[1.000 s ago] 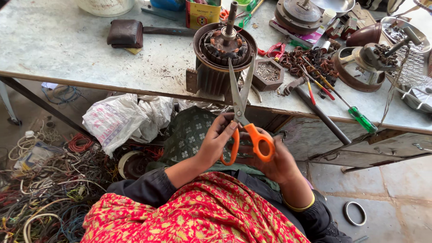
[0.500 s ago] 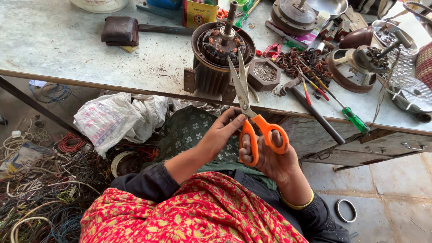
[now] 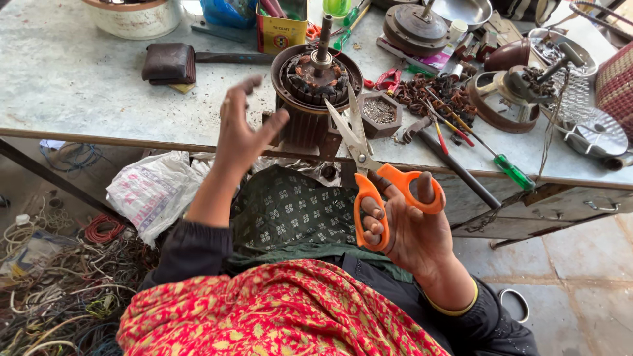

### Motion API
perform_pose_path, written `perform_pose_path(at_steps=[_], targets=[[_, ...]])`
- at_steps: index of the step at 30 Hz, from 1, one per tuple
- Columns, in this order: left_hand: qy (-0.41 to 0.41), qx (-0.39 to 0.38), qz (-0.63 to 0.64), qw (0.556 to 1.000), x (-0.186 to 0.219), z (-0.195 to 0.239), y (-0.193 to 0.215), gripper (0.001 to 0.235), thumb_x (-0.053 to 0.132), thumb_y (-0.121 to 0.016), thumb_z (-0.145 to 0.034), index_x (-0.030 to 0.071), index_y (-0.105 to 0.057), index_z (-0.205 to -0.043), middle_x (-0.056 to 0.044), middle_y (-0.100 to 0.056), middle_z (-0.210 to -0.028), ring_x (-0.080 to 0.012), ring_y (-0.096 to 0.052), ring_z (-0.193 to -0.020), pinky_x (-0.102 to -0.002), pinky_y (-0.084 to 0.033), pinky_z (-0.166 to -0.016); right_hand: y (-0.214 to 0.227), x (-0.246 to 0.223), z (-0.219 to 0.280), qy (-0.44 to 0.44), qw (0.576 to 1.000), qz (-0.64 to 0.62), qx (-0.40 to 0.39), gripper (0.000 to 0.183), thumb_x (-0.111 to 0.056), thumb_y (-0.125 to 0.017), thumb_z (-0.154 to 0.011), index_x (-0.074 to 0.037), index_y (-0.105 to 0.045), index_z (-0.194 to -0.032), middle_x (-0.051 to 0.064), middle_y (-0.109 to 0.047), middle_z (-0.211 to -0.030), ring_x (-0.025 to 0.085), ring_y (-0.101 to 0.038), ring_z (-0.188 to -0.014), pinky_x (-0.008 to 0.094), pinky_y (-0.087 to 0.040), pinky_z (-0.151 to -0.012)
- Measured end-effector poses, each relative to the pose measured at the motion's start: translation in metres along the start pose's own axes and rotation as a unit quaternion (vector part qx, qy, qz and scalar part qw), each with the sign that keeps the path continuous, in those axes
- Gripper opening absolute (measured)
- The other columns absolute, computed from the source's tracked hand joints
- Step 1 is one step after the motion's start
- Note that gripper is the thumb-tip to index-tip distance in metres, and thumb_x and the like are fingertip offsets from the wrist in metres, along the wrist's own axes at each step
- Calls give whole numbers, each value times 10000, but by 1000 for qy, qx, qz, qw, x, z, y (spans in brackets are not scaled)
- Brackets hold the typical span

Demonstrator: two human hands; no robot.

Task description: The person is repairing an electric motor by using pliers and a hammer to adjust and remove components from the motor's rotor. They repeatedly strike the pliers with the hammer to loosen parts and use their hands to manipulate the motor assembly.

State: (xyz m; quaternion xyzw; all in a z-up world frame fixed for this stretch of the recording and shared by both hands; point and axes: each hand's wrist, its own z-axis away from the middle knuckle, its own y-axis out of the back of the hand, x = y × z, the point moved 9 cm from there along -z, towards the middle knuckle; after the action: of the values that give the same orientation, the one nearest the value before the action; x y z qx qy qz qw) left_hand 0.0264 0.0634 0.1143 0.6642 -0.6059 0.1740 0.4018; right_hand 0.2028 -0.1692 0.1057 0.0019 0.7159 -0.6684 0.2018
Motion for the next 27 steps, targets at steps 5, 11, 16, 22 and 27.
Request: perform_pose_path(at_steps=[5,11,16,22,27], targets=[[61,-56,63,995,-43,-52,-29,1027,831,-556,-867,84,-422,-1560,-177,-455,-1570,-343,-375,-1489,-522,-305,-1180,-2,1,-4,6,1000,11,12,772,-567,-601,-1005,-51,-341,-1517,240,-579,-1027,412,-689,-888,474,-585,-843],[80,-91,241,963,-75,-112,-86,889,752,-557,-948,3,-580,-1428,-155,-657,-1350,-197,-574,-1279,-335,-411,-1100,-3,-2,-12,18,999,46,18,716,-590,-567,-1020,-55,-401,-1466,190,-569,-991,368,-676,-856,438,-575,-828],[98,-59,280,953,-87,-115,-94,754,651,-629,-933,-1,-708,-1305,-149,-736,-1175,-179,-643,-1074,-311,-500,-963,18,2,-16,26,993,95,70,617,-566,-574,-975,-92,-495,-1363,103,-518,-914,224,-598,-720,353,-519,-678],[131,-81,106,982,-75,-110,-81,858,770,-523,-870,44,-706,-1288,-135,-712,-1261,-226,-661,-1213,-343,-499,-1015,40,7,-13,10,985,160,56,425,-458,-589,-1057,-53,-493,-967,58,-468,-984,139,-506,-726,307,-413,-607],[51,-133,49,989,-36,-112,-70,1117,965,-333,-808,67,-629,-1403,-201,-577,-1427,-359,-487,-1348,-537,-380,-1017,46,-6,-11,34,976,197,91,302,-406,-584,-1038,-131,-483,-1113,61,-490,-913,117,-481,-641,259,-386,-534]])
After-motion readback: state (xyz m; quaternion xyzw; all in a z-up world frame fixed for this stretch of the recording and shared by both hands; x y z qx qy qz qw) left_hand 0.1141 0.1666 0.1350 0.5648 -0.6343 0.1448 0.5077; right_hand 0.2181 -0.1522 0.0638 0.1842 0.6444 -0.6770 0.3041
